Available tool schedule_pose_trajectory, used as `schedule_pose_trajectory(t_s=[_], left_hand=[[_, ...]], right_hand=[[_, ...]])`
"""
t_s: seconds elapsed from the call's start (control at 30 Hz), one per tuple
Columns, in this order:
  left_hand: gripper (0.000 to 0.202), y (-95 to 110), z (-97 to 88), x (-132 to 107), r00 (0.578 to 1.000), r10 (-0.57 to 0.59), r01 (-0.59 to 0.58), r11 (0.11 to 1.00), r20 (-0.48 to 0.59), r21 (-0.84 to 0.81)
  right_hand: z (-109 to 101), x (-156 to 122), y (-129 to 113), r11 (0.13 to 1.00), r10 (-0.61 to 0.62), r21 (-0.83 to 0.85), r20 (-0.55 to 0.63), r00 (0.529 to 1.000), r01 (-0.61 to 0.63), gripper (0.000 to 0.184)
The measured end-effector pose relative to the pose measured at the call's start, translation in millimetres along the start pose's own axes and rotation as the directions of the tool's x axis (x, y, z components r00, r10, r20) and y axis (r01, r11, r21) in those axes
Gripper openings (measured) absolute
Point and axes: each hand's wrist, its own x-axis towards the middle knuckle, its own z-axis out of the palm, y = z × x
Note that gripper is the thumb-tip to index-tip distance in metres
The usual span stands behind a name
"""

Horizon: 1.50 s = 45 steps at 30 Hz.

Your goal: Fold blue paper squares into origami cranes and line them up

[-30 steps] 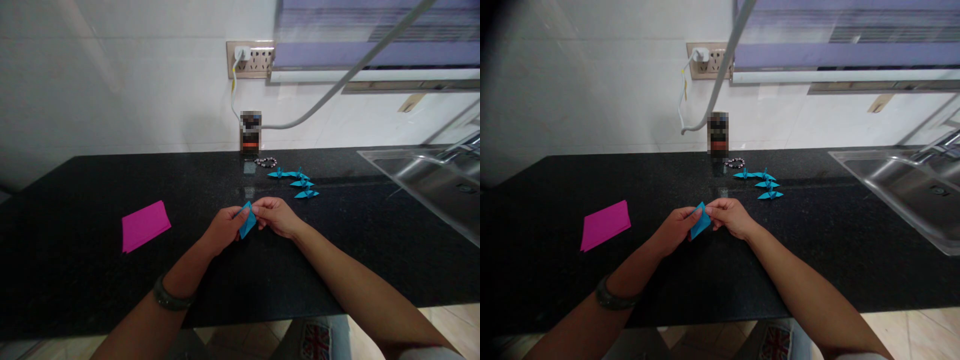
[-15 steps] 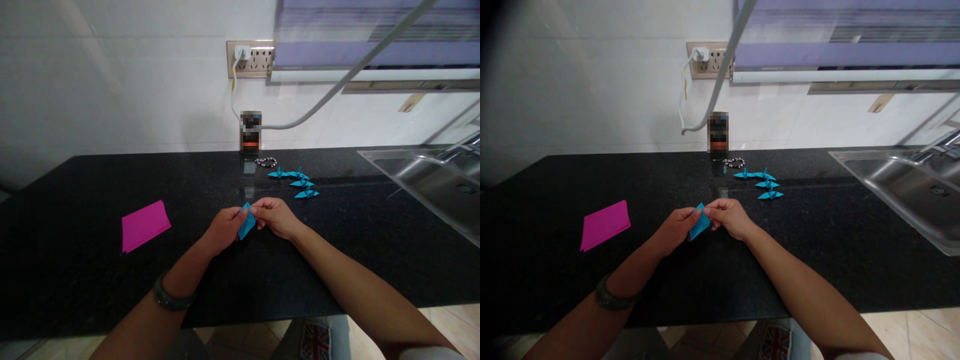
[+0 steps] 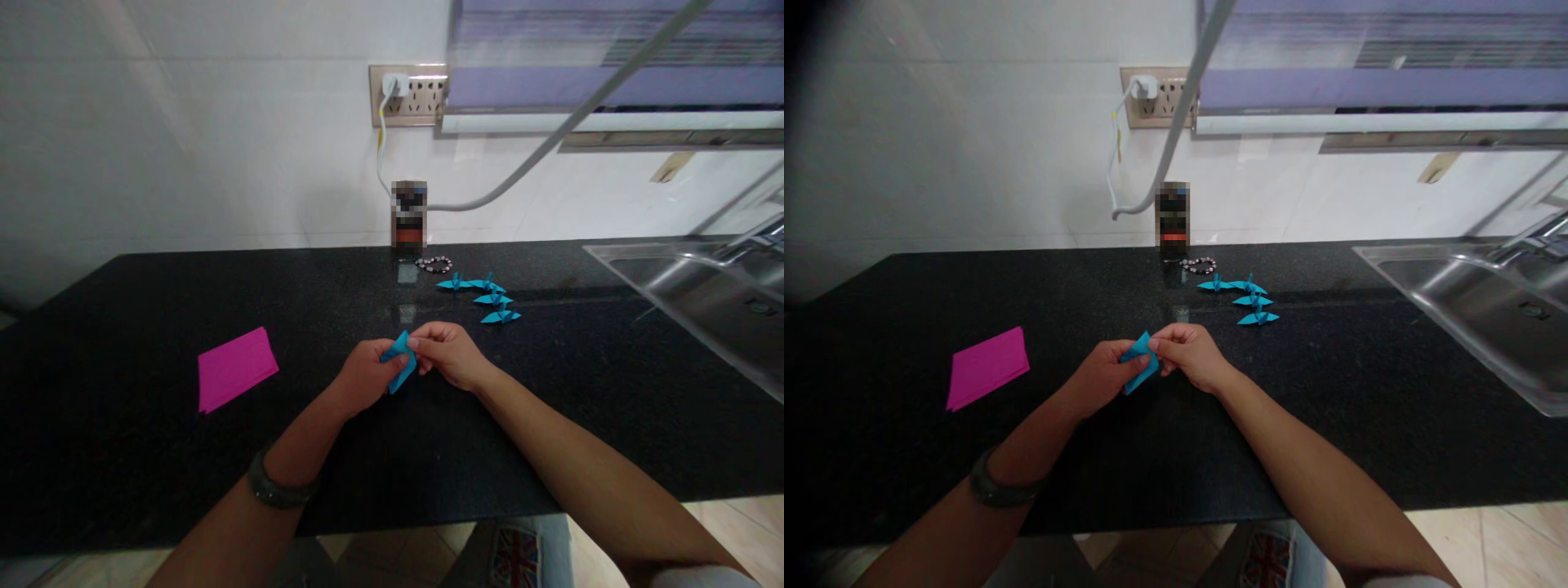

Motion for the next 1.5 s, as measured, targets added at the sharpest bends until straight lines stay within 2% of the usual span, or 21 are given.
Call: schedule_pose_trajectory(t_s=[0.7, 0.87, 1.0, 1.1, 1.2, 1.3, 1.5], left_hand=[[0.028, 3.0, 0.9, -1.9, 0.999, -0.042, 0.043, 0.999, 0.035, -0.026], [0.027, 4.3, 1.3, -1.4, 0.997, -0.077, 0.078, 0.997, 0.019, -0.024], [0.025, 4.3, 1.2, -1.0, 0.996, -0.093, 0.093, 0.996, 0.001, 0.001], [0.024, 3.1, 1.4, -0.2, 0.994, -0.100, 0.100, 0.995, -0.043, -0.007], [0.023, 1.3, 2.0, 1.1, 0.993, -0.070, 0.067, 0.997, -0.095, -0.038], [0.021, -0.3, 2.6, 2.3, 0.989, -0.037, 0.029, 0.998, -0.140, -0.059], [0.017, -1.7, 1.4, 3.0, 0.985, -0.026, 0.007, 0.994, -0.172, -0.106]], right_hand=[[-0.6, -2.3, -3.2, 0.995, -0.056, -0.083, 0.001, 0.998, 0.056, 0.017], [2.3, -1.5, -5.1, 0.988, -0.111, -0.117, -0.046, 0.993, 0.105, 0.022], [1.2, 0.0, -8.2, 0.990, -0.105, -0.107, -0.108, 0.989, 0.093, 0.031], [-0.5, -0.7, -9.9, 0.987, -0.068, -0.150, -0.067, 0.995, 0.057, 0.030], [-0.7, -2.4, -8.7, 0.966, -0.017, -0.257, 0.016, 1.000, 0.020, 0.025], [-0.7, -2.8, -5.5, 0.946, 0.000, -0.325, 0.049, 0.999, 0.016, 0.023], [-2.8, -0.4, -1.1, 0.944, -0.004, -0.327, 0.083, 0.997, 0.031, 0.021]])
